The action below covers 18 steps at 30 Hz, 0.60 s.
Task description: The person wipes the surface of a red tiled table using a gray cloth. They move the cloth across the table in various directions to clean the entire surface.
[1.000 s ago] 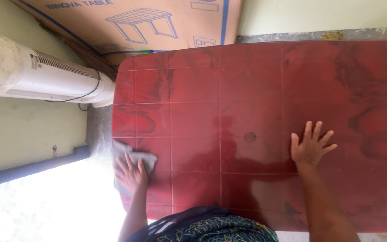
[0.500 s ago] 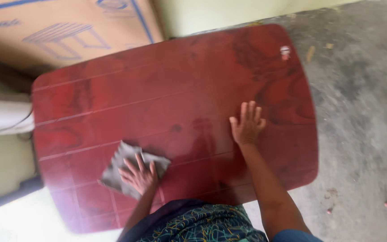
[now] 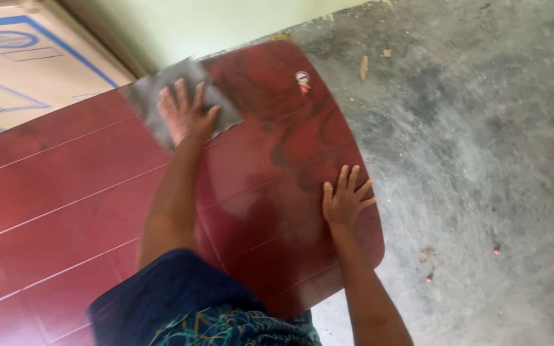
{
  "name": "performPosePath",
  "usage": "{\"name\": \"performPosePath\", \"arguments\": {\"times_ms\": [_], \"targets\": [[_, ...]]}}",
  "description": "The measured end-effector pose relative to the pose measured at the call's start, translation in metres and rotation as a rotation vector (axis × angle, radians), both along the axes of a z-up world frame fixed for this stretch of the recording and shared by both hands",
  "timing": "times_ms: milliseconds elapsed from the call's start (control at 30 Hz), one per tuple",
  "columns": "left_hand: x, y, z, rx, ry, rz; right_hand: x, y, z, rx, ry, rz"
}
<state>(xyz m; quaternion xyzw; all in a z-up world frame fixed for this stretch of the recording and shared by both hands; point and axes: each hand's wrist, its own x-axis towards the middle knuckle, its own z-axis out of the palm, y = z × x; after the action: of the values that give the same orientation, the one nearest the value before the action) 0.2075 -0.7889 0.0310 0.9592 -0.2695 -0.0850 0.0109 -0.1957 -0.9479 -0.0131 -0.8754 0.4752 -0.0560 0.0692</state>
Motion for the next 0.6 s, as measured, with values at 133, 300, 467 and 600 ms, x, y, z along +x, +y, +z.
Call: {"name": "performPosePath", "arguments": {"times_ms": [133,300,467,600], "targets": [[-0.027,-0.125,-0.017,-0.086,0.055,-0.197,-0.003,-0.002,0.006,0.061,-0.043,-0.005],[-0.147,-0.198,-0.060,-0.644,-0.160,-0.534,-0.010,-0.001,0.003,0.048,-0.196,0.001],[-0.263,-0.121,-0.032,-0.505,0.092,-0.667,-0.017,-0.004,-0.010,0.005,-0.411,-0.032],[-0.321,0.020,-0.005,-0.399,0.201,-0.770,-0.020,-0.009,-0.019,-0.045,-0.354,-0.032]]}}
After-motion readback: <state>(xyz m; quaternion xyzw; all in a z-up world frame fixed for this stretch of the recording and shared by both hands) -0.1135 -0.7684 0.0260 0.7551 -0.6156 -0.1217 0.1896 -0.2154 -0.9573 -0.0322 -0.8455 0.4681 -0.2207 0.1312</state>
